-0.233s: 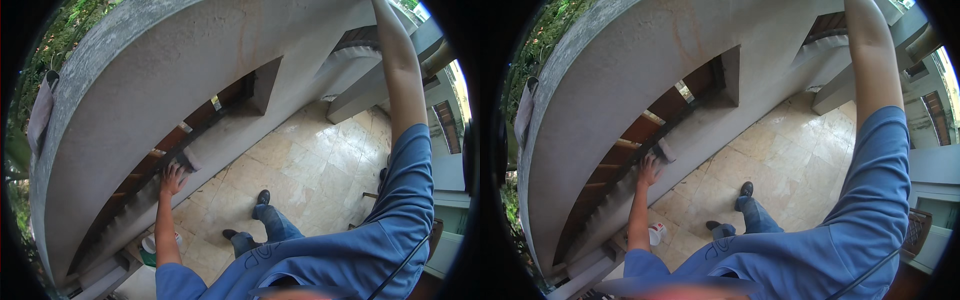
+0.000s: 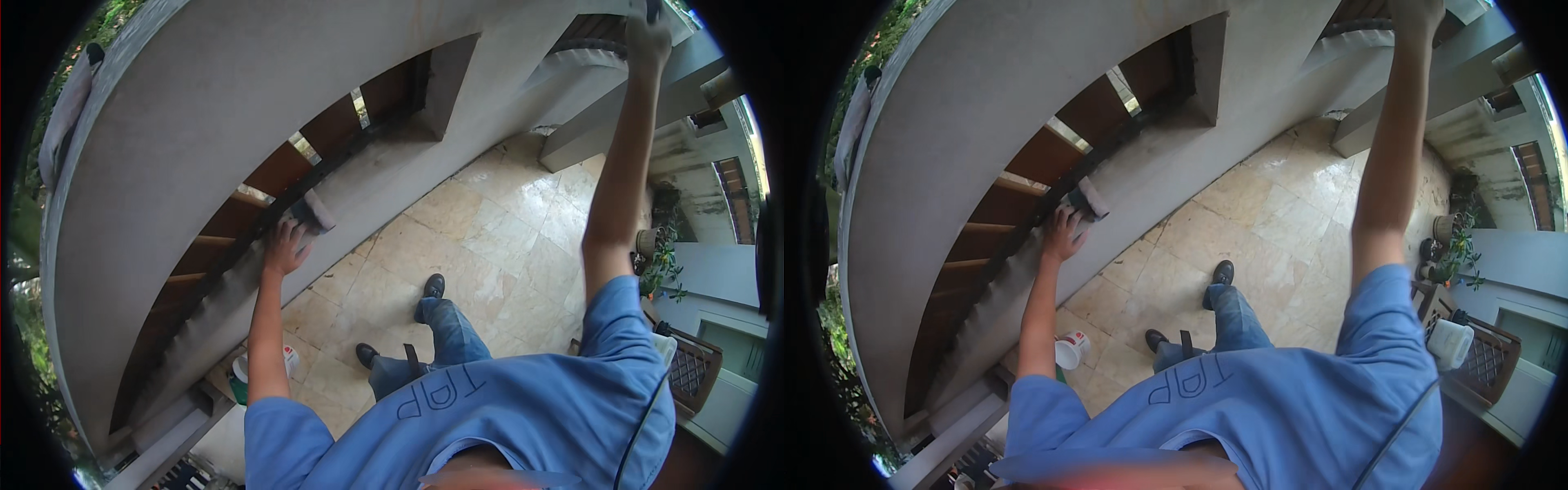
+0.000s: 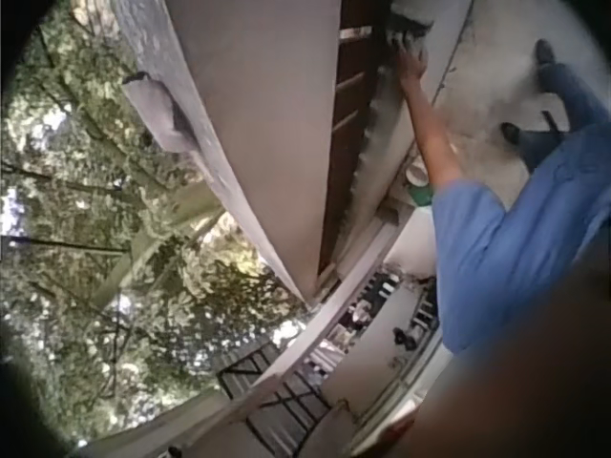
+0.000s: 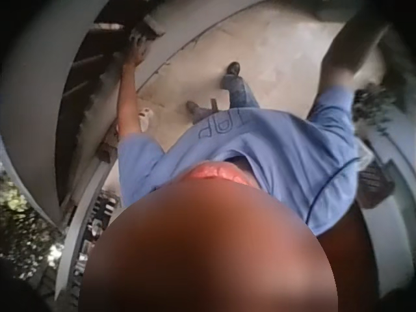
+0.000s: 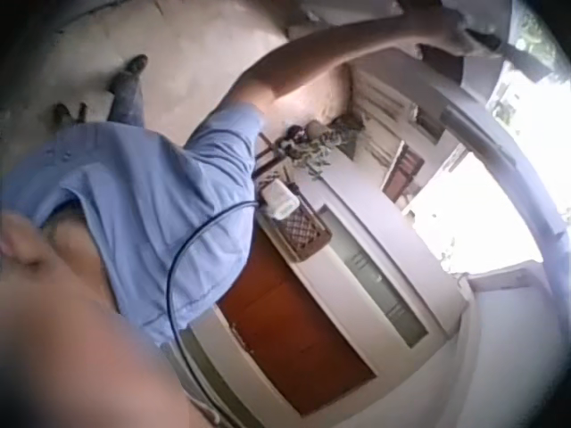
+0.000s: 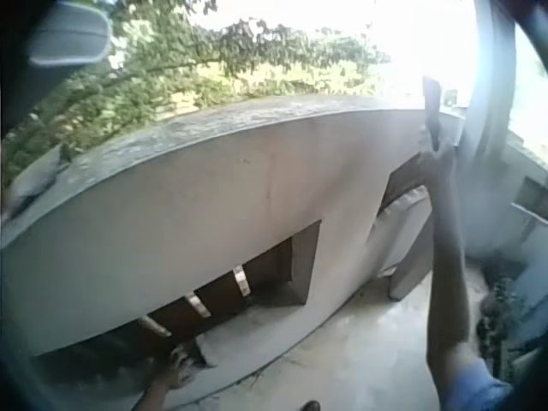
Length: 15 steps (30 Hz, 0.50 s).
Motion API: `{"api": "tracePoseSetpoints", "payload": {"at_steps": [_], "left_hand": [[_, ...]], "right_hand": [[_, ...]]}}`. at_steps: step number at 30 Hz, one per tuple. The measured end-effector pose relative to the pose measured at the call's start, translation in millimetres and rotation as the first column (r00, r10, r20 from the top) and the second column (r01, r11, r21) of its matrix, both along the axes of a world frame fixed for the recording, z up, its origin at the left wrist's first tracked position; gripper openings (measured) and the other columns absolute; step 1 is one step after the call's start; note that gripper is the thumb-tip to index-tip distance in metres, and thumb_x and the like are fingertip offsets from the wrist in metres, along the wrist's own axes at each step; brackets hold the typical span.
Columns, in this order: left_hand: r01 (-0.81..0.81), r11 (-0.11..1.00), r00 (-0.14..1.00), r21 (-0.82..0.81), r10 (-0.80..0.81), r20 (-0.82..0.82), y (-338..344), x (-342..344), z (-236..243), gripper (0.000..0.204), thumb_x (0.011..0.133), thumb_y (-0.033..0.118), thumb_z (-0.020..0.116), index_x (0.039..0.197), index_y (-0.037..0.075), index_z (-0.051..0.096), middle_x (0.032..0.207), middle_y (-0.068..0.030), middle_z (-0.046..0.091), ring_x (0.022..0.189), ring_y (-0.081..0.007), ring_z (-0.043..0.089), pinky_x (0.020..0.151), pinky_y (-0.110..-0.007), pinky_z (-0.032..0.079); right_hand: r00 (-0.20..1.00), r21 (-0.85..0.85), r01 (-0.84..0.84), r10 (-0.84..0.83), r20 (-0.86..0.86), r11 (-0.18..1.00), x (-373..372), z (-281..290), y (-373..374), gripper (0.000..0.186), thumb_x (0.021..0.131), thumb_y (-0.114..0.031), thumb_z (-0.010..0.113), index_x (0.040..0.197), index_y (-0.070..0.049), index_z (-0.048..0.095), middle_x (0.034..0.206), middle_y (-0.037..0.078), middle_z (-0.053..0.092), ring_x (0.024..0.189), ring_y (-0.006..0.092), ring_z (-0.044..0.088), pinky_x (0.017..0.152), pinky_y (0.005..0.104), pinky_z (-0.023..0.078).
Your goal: Apply plaster and smooth the surface on a wall using a spatula and sanding block.
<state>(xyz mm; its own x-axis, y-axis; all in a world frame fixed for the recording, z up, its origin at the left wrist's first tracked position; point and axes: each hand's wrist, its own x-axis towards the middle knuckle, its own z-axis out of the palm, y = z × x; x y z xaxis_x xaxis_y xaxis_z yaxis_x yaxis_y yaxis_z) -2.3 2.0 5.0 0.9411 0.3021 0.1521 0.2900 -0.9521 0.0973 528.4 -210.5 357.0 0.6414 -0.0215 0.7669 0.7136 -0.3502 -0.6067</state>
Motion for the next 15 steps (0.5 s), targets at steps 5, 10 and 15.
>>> {"api": "tracePoseSetpoints", "payload": {"at_steps": [5, 10, 15], "left_hand": [[0.017, 0.998, 0.999, -0.066, -0.014, 0.033, -9, 5, 2, 0.048, 0.075, 0.034, 0.060, 0.116, 0.014, 0.045, 0.110, -0.0110, 0.042, 0.106, -0.0317, 0.039, 0.088, -0.045, 0.035], [0.008, 1.000, 0.997, 0.009, -0.009, 0.082, -4, 2, -2, 0.047, 0.076, 0.036, 0.058, 0.116, 0.016, 0.046, 0.114, -0.0096, 0.041, 0.107, -0.0308, 0.039, 0.089, -0.047, 0.032], [0.024, 0.999, 0.993, 0.033, -0.027, 0.112, -5, 6, -8, 0.046, 0.075, 0.037, 0.058, 0.115, 0.017, 0.048, 0.114, -0.0077, 0.042, 0.107, -0.0285, 0.039, 0.088, -0.046, 0.033]], "right_hand": [[0.752, -0.077, -0.290, 0.177, -0.635, 0.954, -226, -214, -55, 0.044, 0.089, -0.022, 0.048, 0.128, -0.003, 0.041, 0.109, 0.015, 0.058, 0.091, 0.0214, 0.057, 0.081, 0.0333, 0.044], [0.769, -0.303, -0.373, 0.109, -0.630, 0.877, -334, -282, -5, 0.036, 0.085, -0.023, 0.051, 0.119, -0.012, 0.051, 0.081, 0.020, 0.062, 0.074, 0.0372, 0.060, 0.067, 0.0417, 0.048], [0.804, -0.575, -0.335, -0.092, -0.588, 0.747, -327, -328, 51, 0.031, 0.085, -0.025, 0.047, 0.114, -0.016, 0.054, 0.077, 0.019, 0.062, 0.071, 0.0379, 0.060, 0.064, 0.0451, 0.048]]}}
